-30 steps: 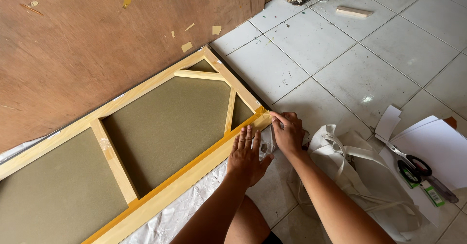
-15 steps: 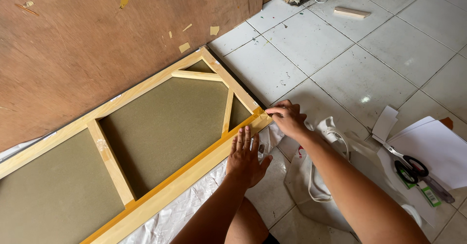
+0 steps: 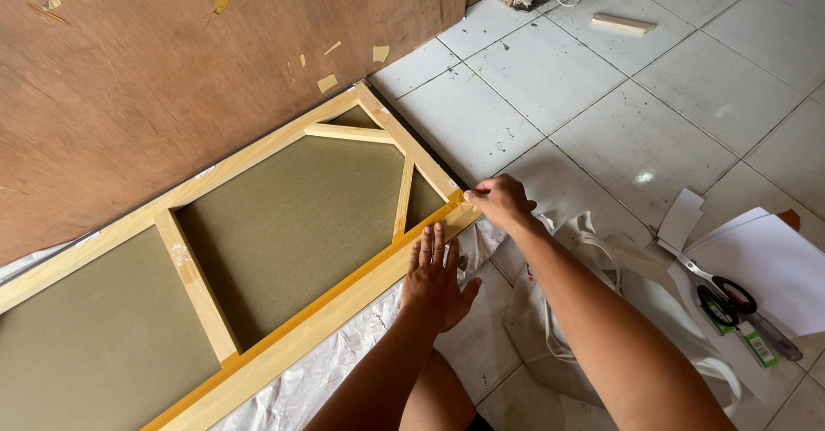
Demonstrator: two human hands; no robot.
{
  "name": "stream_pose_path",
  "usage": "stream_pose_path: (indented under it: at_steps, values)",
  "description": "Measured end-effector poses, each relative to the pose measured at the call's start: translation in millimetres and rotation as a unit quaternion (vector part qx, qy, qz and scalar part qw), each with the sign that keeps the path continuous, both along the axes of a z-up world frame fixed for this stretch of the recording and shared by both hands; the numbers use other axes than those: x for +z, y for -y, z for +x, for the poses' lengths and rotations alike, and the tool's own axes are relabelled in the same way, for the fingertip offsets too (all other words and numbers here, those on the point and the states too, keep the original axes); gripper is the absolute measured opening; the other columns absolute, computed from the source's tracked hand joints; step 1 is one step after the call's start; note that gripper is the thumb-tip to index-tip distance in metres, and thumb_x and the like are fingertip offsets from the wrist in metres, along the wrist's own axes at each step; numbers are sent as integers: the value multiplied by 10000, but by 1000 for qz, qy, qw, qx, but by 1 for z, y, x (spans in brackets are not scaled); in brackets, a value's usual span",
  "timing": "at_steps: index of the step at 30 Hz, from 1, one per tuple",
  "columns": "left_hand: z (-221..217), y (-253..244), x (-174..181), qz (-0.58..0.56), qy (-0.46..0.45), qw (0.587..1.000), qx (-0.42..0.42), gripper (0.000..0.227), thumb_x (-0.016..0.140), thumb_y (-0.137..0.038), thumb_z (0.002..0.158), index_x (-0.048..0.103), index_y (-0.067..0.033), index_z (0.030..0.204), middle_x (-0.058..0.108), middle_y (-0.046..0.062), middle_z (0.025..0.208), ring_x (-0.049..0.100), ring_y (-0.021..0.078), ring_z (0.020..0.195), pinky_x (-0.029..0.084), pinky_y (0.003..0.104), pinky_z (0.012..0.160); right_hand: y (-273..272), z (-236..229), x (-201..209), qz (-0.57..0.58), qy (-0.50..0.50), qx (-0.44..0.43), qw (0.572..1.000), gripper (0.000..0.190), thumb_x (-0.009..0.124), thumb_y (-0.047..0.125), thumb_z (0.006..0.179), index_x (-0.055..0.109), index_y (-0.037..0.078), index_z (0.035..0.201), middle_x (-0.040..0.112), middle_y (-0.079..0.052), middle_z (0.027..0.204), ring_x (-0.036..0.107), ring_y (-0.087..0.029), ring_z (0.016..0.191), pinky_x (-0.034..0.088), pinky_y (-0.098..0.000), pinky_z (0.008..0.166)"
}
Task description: The person tapes the edges of a wooden artwork frame using paper and adhesive tape, pressing the tape down with a cloth and their fingers along the borders.
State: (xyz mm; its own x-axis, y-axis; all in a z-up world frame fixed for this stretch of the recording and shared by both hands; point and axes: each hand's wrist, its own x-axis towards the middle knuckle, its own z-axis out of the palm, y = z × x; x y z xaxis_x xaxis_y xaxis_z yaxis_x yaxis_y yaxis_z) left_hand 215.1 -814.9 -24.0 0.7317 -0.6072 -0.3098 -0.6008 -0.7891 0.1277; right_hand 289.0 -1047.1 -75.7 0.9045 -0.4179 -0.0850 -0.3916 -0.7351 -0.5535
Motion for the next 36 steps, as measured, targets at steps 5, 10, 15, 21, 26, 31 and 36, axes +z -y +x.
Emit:
stream_pose_path:
  at_steps: [5,10,15,21,26,31,36]
  values:
    - [3,-3,-1,-1,6,1000,-3,892,366,-704,1088,268,-169,1796,-23,158,1934,-23,365,1784,41,534,1431,-9,-22,71,20,-35,14,999,365,736,533,977,892,256,1155,808,-153,1173,751,-399,1260,607,-515,1035]
    - [4,-7,6,-2,-15,1000,-11,866,347,-662,1105,254,-154,1800,-31,156,1936,-37,365,1784,37,532,1428,21,-17,33,133,-64,-44,988,382,815,533,891,872,382,1237,849,-51,1279,738,-321,1343,595,-440,1068]
    - [6,-6,10,-10,-28,999,-11,864,347,-648,1107,248,-141,1800,-26,167,1934,-25,373,1783,50,538,1426,28,-3,7,104,-90,-56,989,362,889,523,828,898,404,1170,875,-69,1184,780,-331,1260,627,-425,1010]
    - [2,-1,13,13,-16,1000,-17,939,404,-676,1060,222,-136,1806,2,197,1926,0,414,1778,114,562,1415,11,-18,39,90,-80,-75,990,381,892,628,829,902,379,1117,879,-72,1118,786,-346,1230,622,-447,1005]
    - [12,14,-2,30,32,999,-21,995,460,-679,1051,198,-90,1809,146,234,1868,140,444,1732,249,562,1345,15,-25,28,110,-66,-63,990,339,859,571,890,897,389,1173,883,-51,1152,782,-341,1253,608,-427,1008]
    - [31,41,-32,21,66,998,-5,996,498,-673,1052,237,-62,1794,338,158,1699,339,414,1543,381,521,1190,15,-40,26,121,-58,-62,989,339,830,531,939,881,403,1249,880,-10,1213,776,-313,1286,592,-428,1047]
    - [28,52,-35,47,94,994,5,1047,532,-705,1027,238,-50,1790,361,164,1619,387,429,1429,392,523,1093,-1,-48,50,98,-89,-53,990,360,782,539,965,850,466,1312,864,48,1289,749,-290,1338,568,-443,1134]
